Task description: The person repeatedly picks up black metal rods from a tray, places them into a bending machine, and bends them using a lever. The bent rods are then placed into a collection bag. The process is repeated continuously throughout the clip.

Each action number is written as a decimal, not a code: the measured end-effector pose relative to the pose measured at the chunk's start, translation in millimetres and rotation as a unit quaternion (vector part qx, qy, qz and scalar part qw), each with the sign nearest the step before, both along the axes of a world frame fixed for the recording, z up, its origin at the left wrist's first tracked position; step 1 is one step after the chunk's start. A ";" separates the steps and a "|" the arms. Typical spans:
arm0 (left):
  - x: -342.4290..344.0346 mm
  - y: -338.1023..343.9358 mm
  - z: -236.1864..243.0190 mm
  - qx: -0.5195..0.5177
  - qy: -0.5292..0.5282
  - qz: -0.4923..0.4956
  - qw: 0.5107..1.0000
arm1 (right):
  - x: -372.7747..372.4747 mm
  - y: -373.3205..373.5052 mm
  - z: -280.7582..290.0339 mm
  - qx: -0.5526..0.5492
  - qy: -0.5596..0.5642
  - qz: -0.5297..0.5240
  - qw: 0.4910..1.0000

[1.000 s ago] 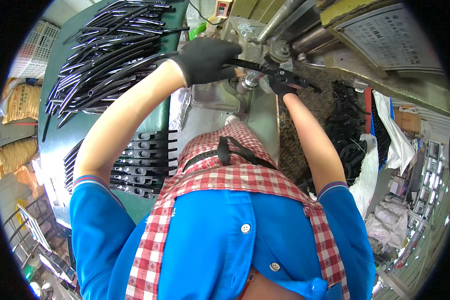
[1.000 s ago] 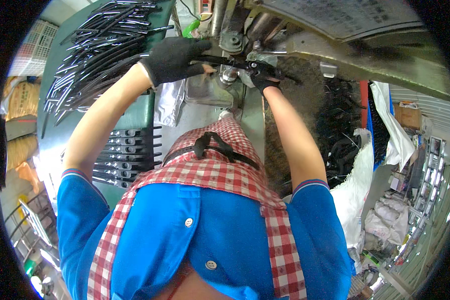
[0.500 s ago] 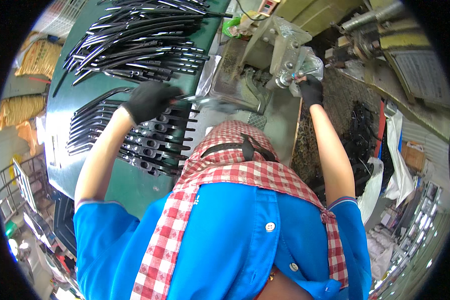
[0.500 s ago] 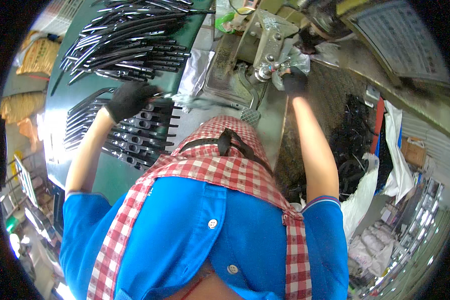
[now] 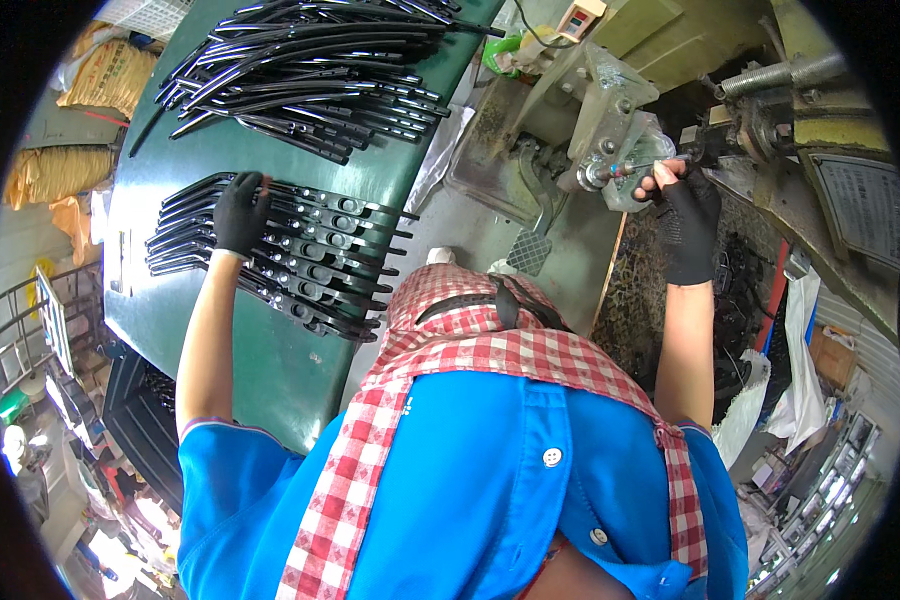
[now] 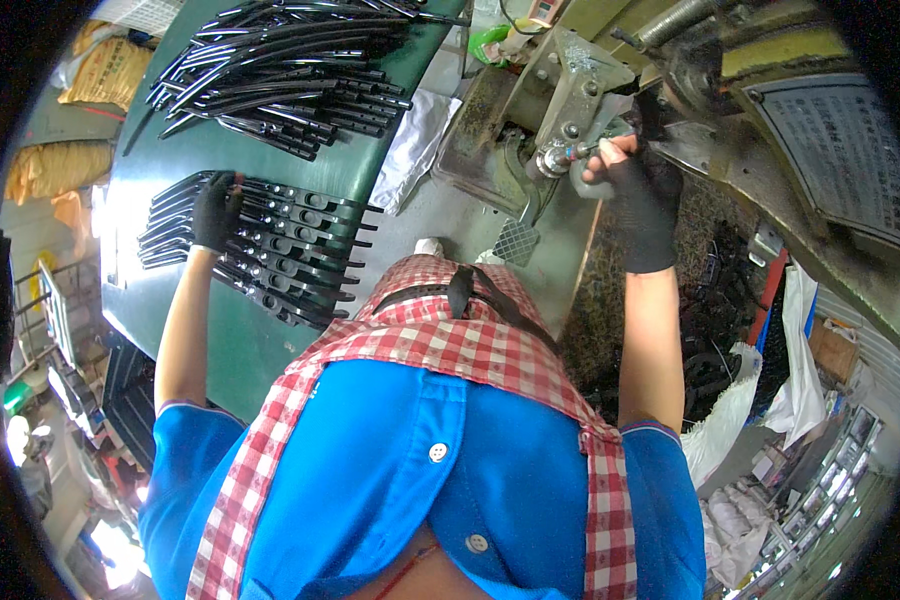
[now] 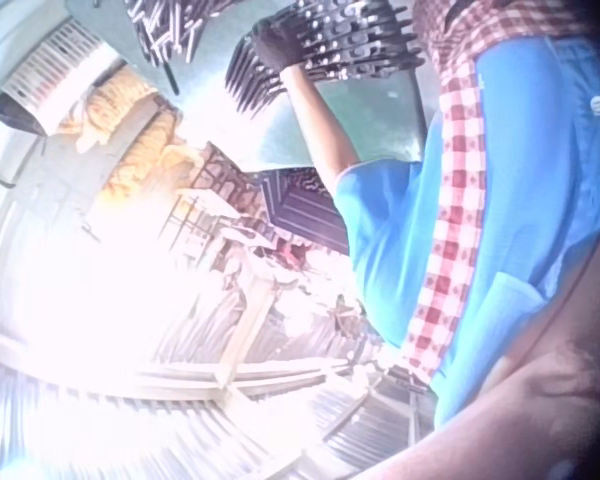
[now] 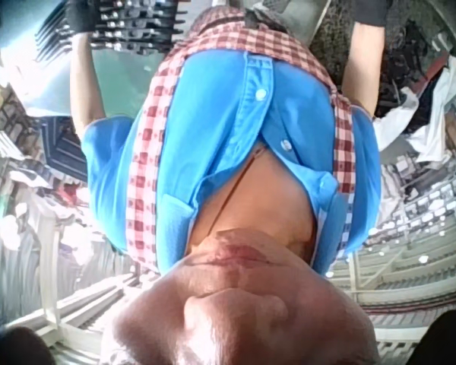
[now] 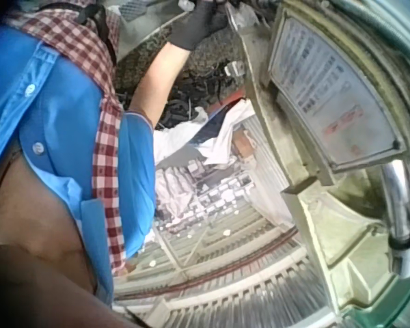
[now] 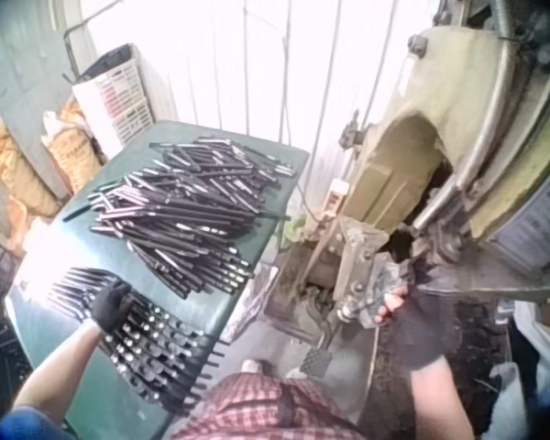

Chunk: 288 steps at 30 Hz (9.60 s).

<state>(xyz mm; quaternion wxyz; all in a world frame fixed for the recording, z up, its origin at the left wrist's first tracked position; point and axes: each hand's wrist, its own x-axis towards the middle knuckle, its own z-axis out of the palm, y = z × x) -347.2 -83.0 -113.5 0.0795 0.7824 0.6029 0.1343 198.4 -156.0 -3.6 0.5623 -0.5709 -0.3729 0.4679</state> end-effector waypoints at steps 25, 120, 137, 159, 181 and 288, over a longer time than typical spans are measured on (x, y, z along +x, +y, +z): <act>13.5 141.6 -14.7 0.132 0.025 -0.230 0.964 | 132.5 -213.0 -155.4 -0.158 -0.496 -0.070 0.851; 344.3 70.1 128.3 0.016 0.051 -0.455 0.889 | 2.9 5.2 -36.3 0.004 0.216 -0.298 0.930; 342.7 62.8 130.1 0.062 0.086 -0.448 0.888 | -2.5 5.1 -38.9 -0.008 0.182 -0.355 0.917; 347.2 85.3 124.9 -0.013 0.018 -0.505 0.863 | 60.3 -0.6 33.2 -0.047 -0.739 0.147 0.656; 326.4 83.8 111.2 0.041 0.024 -0.484 0.874 | 24.2 -52.2 -56.0 -0.038 -0.342 0.150 0.927; 256.7 24.1 117.6 -0.112 -0.028 -0.415 0.903 | 38.8 -74.3 9.2 0.115 -0.421 -0.181 0.882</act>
